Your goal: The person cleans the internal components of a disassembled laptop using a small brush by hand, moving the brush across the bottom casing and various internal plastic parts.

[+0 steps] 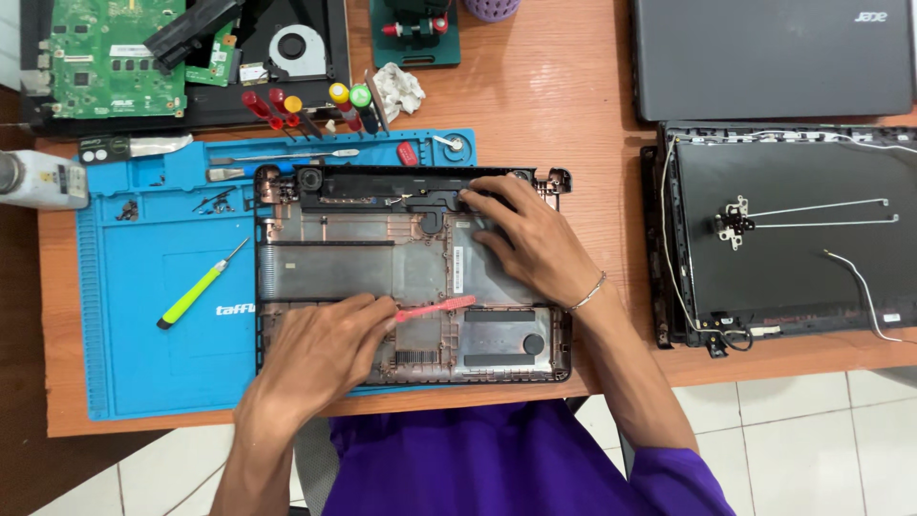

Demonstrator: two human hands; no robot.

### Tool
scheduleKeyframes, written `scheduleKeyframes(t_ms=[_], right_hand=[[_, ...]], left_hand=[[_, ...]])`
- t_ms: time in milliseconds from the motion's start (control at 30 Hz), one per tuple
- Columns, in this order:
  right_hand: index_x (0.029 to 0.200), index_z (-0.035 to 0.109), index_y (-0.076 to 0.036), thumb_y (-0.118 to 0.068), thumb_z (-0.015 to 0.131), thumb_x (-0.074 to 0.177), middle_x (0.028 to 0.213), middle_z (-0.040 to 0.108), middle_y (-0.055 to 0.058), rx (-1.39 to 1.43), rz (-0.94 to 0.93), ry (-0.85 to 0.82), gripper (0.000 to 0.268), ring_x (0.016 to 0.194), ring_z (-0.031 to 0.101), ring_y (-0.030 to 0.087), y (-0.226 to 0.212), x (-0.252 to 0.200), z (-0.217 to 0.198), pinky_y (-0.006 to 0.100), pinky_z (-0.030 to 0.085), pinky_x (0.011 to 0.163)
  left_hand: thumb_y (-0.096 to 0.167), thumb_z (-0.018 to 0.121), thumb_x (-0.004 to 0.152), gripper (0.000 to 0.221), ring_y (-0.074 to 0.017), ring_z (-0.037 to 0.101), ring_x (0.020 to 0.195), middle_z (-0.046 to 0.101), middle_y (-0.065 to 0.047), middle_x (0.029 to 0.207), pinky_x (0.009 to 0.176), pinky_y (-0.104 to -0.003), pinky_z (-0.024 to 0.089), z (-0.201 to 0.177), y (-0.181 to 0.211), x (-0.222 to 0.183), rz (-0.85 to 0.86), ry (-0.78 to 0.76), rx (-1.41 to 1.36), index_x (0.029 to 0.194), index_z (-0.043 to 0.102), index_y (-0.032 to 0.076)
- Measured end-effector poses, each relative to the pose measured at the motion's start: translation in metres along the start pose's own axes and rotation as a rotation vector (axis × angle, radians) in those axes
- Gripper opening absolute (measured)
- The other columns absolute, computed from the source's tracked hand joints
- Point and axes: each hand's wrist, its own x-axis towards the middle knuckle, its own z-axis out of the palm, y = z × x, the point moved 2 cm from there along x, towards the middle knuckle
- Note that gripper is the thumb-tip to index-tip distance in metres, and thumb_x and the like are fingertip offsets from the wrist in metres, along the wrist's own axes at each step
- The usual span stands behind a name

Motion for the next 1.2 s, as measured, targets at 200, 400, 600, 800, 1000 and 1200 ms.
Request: scheduleKeyframes(t_ms=[200, 400, 600, 800, 1000, 1200], right_hand=[[0.136, 0.063, -0.006, -0.007, 0.076, 0.088, 0.141, 0.058, 0.015, 0.045, 0.117, 0.133, 0.050, 0.131, 0.057, 0.036, -0.006, -0.025, -0.024, 0.043, 0.049, 0.111], [0.142, 0.060, -0.006, 0.011, 0.063, 0.091, 0.147, 0.056, 0.018, 0.094, 0.322, 0.390, 0.054, 0.140, 0.055, 0.034, -0.010, -0.065, -0.025, 0.042, 0.047, 0.116], [0.143, 0.054, 0.000, 0.007, 0.061, 0.096, 0.143, 0.057, 0.015, 0.536, 0.583, 0.518, 0.049, 0.131, 0.062, 0.023, 0.003, -0.092, -0.002, 0.035, 0.055, 0.108], [0.142, 0.058, 0.001, 0.006, 0.065, 0.094, 0.132, 0.068, 0.013, 0.657, 0.674, 0.470, 0.049, 0.120, 0.067, 0.020, 0.017, -0.101, 0.009, 0.033, 0.057, 0.103], [0.139, 0.060, 0.001, 0.007, 0.068, 0.090, 0.132, 0.066, 0.013, 0.716, 0.670, 0.476, 0.050, 0.117, 0.067, 0.019, 0.019, -0.099, 0.009, 0.032, 0.058, 0.103], [0.139, 0.060, 0.002, 0.007, 0.071, 0.088, 0.134, 0.066, 0.014, 0.707, 0.672, 0.469, 0.052, 0.118, 0.067, 0.019, 0.019, -0.097, 0.008, 0.032, 0.058, 0.103]], left_hand=[[0.021, 0.065, 0.093, 0.013, -0.0358, 0.070, 0.066, 0.073, -0.008, 0.082, 0.056, -0.047, 0.053, -0.005, 0.000, 0.009, 0.038, 0.046, 0.001, 0.096, 0.071, 0.009], [0.022, 0.065, 0.094, 0.013, -0.0381, 0.069, 0.070, 0.071, -0.009, 0.082, 0.056, -0.050, 0.052, 0.001, 0.003, 0.024, 0.070, 0.048, 0.027, 0.096, 0.067, 0.009], [0.018, 0.063, 0.094, 0.010, -0.0384, 0.069, 0.065, 0.069, -0.009, 0.083, 0.051, -0.050, 0.052, 0.012, 0.002, 0.039, 0.126, 0.076, 0.058, 0.099, 0.062, 0.009], [0.019, 0.062, 0.096, 0.009, -0.0391, 0.068, 0.063, 0.069, -0.008, 0.082, 0.049, -0.051, 0.051, 0.017, 0.011, 0.052, 0.145, 0.079, 0.107, 0.095, 0.060, 0.011], [0.010, 0.062, 0.092, 0.004, -0.0358, 0.069, 0.063, 0.067, -0.008, 0.085, 0.048, -0.047, 0.053, 0.023, 0.021, 0.071, 0.228, 0.122, 0.165, 0.096, 0.060, 0.008], [0.005, 0.063, 0.088, 0.021, -0.0334, 0.069, 0.059, 0.066, -0.009, 0.085, 0.047, -0.045, 0.054, 0.017, 0.023, 0.085, 0.258, 0.128, 0.211, 0.109, 0.065, 0.008]])
